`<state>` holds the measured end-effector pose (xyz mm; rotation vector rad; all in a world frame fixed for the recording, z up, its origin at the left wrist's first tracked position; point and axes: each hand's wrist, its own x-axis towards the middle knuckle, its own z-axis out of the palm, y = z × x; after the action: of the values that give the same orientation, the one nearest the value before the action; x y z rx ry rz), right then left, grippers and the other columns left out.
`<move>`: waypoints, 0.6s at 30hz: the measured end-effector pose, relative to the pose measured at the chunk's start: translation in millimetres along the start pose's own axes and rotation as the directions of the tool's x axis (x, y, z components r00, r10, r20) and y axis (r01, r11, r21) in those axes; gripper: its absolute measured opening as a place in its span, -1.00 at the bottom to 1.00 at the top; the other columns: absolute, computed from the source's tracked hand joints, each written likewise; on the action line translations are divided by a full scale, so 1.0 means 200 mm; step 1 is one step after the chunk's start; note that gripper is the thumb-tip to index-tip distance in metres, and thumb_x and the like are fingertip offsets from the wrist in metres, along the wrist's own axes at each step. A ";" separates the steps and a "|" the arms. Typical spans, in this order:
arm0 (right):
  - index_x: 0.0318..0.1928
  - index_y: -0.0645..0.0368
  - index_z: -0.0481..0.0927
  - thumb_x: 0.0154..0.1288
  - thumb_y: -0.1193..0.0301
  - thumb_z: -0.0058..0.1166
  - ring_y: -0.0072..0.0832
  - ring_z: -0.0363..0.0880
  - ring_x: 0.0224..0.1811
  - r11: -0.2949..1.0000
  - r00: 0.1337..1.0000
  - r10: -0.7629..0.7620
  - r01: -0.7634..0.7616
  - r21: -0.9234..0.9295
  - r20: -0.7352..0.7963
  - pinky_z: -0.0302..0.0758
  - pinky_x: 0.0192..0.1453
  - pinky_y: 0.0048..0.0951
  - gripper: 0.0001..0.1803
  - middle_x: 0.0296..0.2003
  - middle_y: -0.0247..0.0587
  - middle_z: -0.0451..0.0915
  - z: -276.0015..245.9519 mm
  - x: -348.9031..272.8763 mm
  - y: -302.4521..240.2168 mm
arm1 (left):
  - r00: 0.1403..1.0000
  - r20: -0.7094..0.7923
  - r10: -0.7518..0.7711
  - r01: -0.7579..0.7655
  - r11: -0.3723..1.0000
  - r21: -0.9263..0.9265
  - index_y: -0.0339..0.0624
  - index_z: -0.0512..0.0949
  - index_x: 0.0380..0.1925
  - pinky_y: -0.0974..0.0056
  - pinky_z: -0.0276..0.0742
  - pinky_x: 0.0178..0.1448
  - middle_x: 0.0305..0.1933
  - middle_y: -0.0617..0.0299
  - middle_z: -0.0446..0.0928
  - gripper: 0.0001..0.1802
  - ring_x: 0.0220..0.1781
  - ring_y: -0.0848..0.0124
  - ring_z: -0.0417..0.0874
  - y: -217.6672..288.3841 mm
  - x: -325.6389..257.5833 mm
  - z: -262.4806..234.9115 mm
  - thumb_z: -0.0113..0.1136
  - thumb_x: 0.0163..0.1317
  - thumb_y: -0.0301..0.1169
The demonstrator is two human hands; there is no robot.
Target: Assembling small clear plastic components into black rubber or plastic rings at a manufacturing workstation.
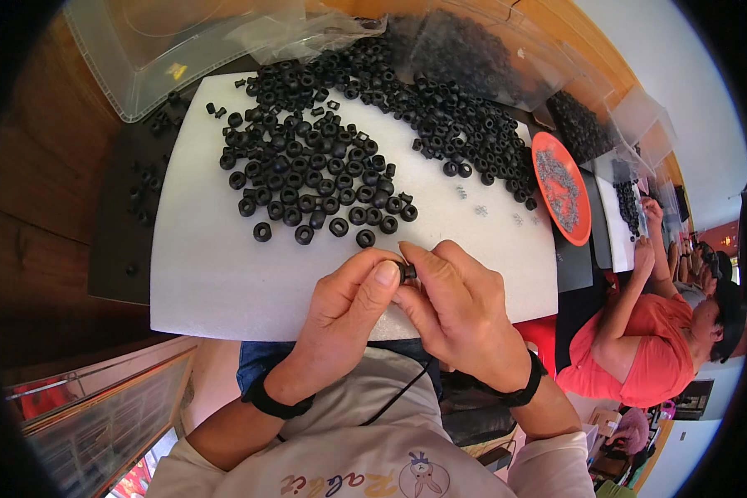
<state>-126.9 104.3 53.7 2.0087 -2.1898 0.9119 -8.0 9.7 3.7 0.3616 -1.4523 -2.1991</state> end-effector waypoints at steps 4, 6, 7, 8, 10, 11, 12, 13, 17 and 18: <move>-0.09 0.39 0.48 -0.02 0.50 0.28 -0.32 0.50 -0.53 0.997 0.999 -0.020 0.018 -0.074 -0.026 0.45 -0.52 -0.40 -0.56 -0.45 -0.17 0.41 0.01 0.00 -0.01 | 1.000 -0.024 0.014 -0.010 0.989 0.151 -0.34 0.46 -0.19 0.49 0.33 -0.28 -0.45 0.33 0.43 -0.69 -0.38 0.64 0.35 0.03 0.00 0.02 -0.15 0.46 -0.28; -0.09 0.39 0.49 -0.03 0.51 0.27 -0.32 0.50 -0.52 0.996 1.000 -0.007 0.005 -0.091 -0.024 0.45 -0.51 -0.40 -0.56 -0.44 -0.16 0.41 0.01 -0.01 0.00 | 0.998 -0.023 0.058 -0.053 0.983 0.175 -0.35 0.45 -0.18 0.48 0.34 -0.29 -0.46 0.32 0.44 -0.69 -0.39 0.63 0.35 0.00 0.01 0.02 -0.14 0.46 -0.29; -0.09 0.39 0.49 -0.03 0.50 0.27 -0.32 0.50 -0.52 0.996 1.000 0.008 -0.010 -0.084 -0.021 0.45 -0.51 -0.40 -0.56 -0.43 -0.16 0.41 0.01 -0.02 0.00 | 0.995 -0.022 0.101 -0.095 0.975 0.200 -0.35 0.45 -0.17 0.47 0.35 -0.30 -0.46 0.31 0.45 -0.69 -0.40 0.62 0.36 -0.01 0.01 0.02 -0.14 0.46 -0.30; -0.08 0.39 0.49 -0.02 0.50 0.27 -0.33 0.49 -0.51 0.997 1.000 0.024 -0.025 -0.078 -0.018 0.45 -0.51 -0.40 -0.56 -0.42 -0.15 0.41 0.01 -0.03 0.01 | 0.994 -0.023 0.102 -0.096 0.975 0.200 -0.35 0.45 -0.17 0.47 0.35 -0.30 -0.46 0.31 0.45 -0.69 -0.40 0.62 0.36 -0.01 0.01 0.02 -0.14 0.46 -0.30; -0.09 0.40 0.49 -0.02 0.49 0.27 -0.33 0.49 -0.51 0.994 1.000 0.013 -0.014 -0.104 -0.009 0.46 -0.51 -0.41 -0.55 -0.42 -0.15 0.41 0.00 -0.03 0.00 | 0.993 -0.008 0.114 -0.110 0.977 0.180 -0.36 0.45 -0.16 0.44 0.36 -0.30 -0.46 0.28 0.46 -0.69 -0.41 0.61 0.36 0.00 0.00 0.03 -0.14 0.45 -0.29; -0.09 0.40 0.49 -0.02 0.48 0.27 -0.34 0.49 -0.51 0.992 1.000 0.000 0.000 -0.129 0.001 0.46 -0.52 -0.41 -0.55 -0.42 -0.15 0.41 0.00 -0.04 0.00 | 0.994 -0.007 0.113 -0.110 0.978 0.179 -0.36 0.45 -0.16 0.44 0.36 -0.30 -0.46 0.28 0.46 -0.69 -0.41 0.61 0.36 0.00 0.00 0.03 -0.14 0.45 -0.29; -0.09 0.40 0.49 -0.02 0.48 0.27 -0.34 0.49 -0.51 0.992 1.000 0.001 -0.001 -0.130 0.001 0.46 -0.52 -0.41 -0.55 -0.42 -0.15 0.41 0.00 -0.04 0.00 | 0.993 -0.005 0.120 -0.117 0.973 0.200 -0.36 0.45 -0.15 0.44 0.36 -0.32 -0.47 0.26 0.47 -0.69 -0.42 0.61 0.36 0.00 -0.01 0.03 -0.13 0.45 -0.29; -0.09 0.41 0.48 -0.03 0.47 0.27 -0.35 0.49 -0.51 0.988 1.000 -0.011 0.012 -0.152 0.006 0.46 -0.51 -0.42 -0.54 -0.42 -0.15 0.41 0.00 -0.03 -0.01 | 0.992 -0.003 0.126 -0.123 0.968 0.221 -0.36 0.45 -0.15 0.43 0.36 -0.33 -0.48 0.25 0.47 -0.69 -0.43 0.60 0.36 0.00 -0.01 0.03 -0.13 0.45 -0.30; -0.09 0.44 0.47 -0.04 0.46 0.25 -0.37 0.50 -0.50 0.967 0.999 -0.032 0.037 -0.253 0.026 0.47 -0.52 -0.45 -0.53 -0.42 -0.16 0.40 0.01 -0.03 -0.02 | 0.993 0.014 0.114 -0.113 0.959 0.261 -0.37 0.44 -0.15 0.44 0.35 -0.37 -0.50 0.24 0.45 -0.70 -0.46 0.60 0.35 -0.01 0.00 0.02 -0.13 0.45 -0.31; -0.09 0.44 0.47 -0.04 0.46 0.25 -0.37 0.50 -0.50 0.967 0.999 -0.032 0.037 -0.251 0.026 0.47 -0.52 -0.45 -0.53 -0.42 -0.16 0.40 0.01 -0.02 -0.03 | 0.991 -0.004 0.132 -0.126 0.956 0.264 -0.37 0.44 -0.15 0.44 0.34 -0.39 -0.52 0.24 0.45 -0.71 -0.48 0.59 0.35 -0.02 0.00 0.02 -0.12 0.45 -0.31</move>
<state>-120.7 107.2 52.9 1.9382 -2.1477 0.5749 -10.5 14.2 2.2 0.3660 -1.7110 -1.8985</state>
